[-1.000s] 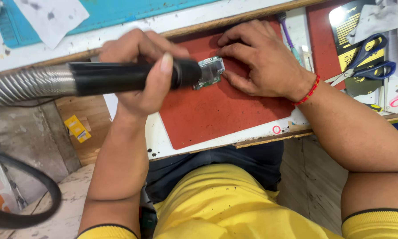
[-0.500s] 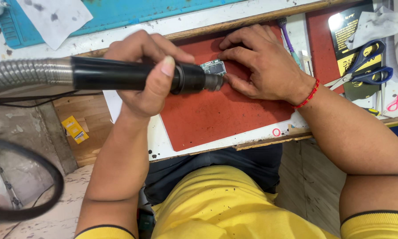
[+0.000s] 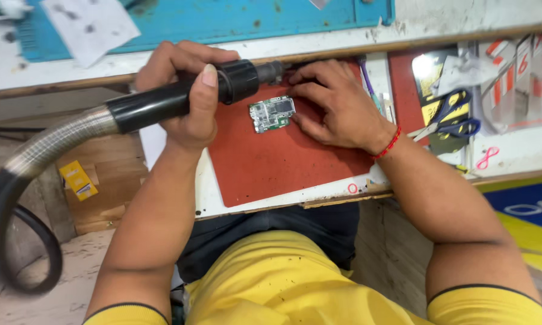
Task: The person uses a purple brush to clean a small circuit board on a red mat. They then use a hot air gun to heat the board while holding it steady. Finally, they use a screwdriver to remove screws from the back of a smartphone chassis.
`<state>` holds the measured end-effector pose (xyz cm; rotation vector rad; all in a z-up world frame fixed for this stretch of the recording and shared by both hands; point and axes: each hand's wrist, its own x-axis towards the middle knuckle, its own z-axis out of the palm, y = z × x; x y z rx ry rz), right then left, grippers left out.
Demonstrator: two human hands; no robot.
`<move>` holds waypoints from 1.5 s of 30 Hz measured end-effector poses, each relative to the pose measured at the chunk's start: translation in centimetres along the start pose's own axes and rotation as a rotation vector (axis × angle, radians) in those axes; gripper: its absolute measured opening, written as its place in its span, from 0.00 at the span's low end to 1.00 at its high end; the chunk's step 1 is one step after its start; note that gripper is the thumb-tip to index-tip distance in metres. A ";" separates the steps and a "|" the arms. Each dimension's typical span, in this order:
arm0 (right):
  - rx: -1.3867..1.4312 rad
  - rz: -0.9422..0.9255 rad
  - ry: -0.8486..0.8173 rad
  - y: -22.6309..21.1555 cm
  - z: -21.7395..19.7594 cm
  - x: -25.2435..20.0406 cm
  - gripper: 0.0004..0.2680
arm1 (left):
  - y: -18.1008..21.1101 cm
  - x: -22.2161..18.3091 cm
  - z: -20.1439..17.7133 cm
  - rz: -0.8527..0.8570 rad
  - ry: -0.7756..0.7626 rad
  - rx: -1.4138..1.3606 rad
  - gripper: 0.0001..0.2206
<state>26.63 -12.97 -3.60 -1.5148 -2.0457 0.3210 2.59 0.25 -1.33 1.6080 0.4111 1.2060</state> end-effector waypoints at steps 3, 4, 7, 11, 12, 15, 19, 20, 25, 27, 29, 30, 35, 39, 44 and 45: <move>0.067 0.015 0.059 -0.5 0.3 0.1 0.13 | 0.6 0.2 0.6 0.011 0.042 -0.114 0.13; 0.062 -0.018 0.144 -0.6 0.1 0.0 0.12 | 1.0 -0.5 1.2 -0.004 0.047 -0.173 0.12; 0.000 -0.154 0.386 -2.0 -0.5 -0.6 0.12 | 1.6 -2.7 2.5 -0.034 0.062 -0.193 0.12; -0.234 -0.346 0.350 -5.0 -1.9 0.2 0.18 | 2.5 -5.8 4.8 0.123 0.003 0.205 0.13; -0.284 -0.355 0.238 -5.7 -1.9 0.1 0.18 | 2.8 -6.8 5.4 0.086 -0.009 0.159 0.16; -0.277 -0.361 0.151 -6.0 -1.2 0.4 0.18 | 3.6 -9.6 5.0 -0.255 -0.026 -0.249 0.18; -0.391 -0.386 0.222 -5.8 -1.2 0.3 0.16 | 3.8 -12.1 3.1 -0.381 0.097 -0.602 0.14; -0.394 -0.393 0.220 -5.7 -1.1 0.1 0.16 | 3.6 -12.7 2.7 -0.404 0.132 -0.612 0.14; -0.390 -0.416 0.217 -4.7 0.0 -0.7 0.19 | 2.7 -14.6 0.6 -0.510 0.210 -0.700 0.14; -0.361 -0.420 0.281 -3.9 -0.2 -1.1 0.21 | 2.6 -13.7 -0.8 -0.499 0.286 -0.821 0.13; -0.368 -0.343 0.391 -3.2 -1.6 -2.0 0.24 | 3.5 -12.1 -3.6 -0.393 0.361 -0.912 0.12; -0.364 -0.309 0.448 -3.1 -2.1 -2.5 0.25 | 4.2 -11.1 -5.2 -0.326 0.453 -0.944 0.13; -0.404 0.051 0.707 -4.9 -1.7 -7.9 0.17 | 7.2 -3.5 -15.1 0.036 0.725 -1.012 0.15; -0.301 0.299 0.733 -7.0 1.0 -12.4 0.11 | 4.0 2.2 -21.6 0.099 0.753 -1.045 0.16; -0.529 0.395 0.718 -7.8 0.3 -15.4 0.09 | -3.3 5.1 -24.4 -0.018 0.868 -1.068 0.15; -0.492 0.381 0.703 -7.2 -0.5 -15.3 0.07 | -4.9 4.8 -24.4 -0.079 0.884 -1.062 0.15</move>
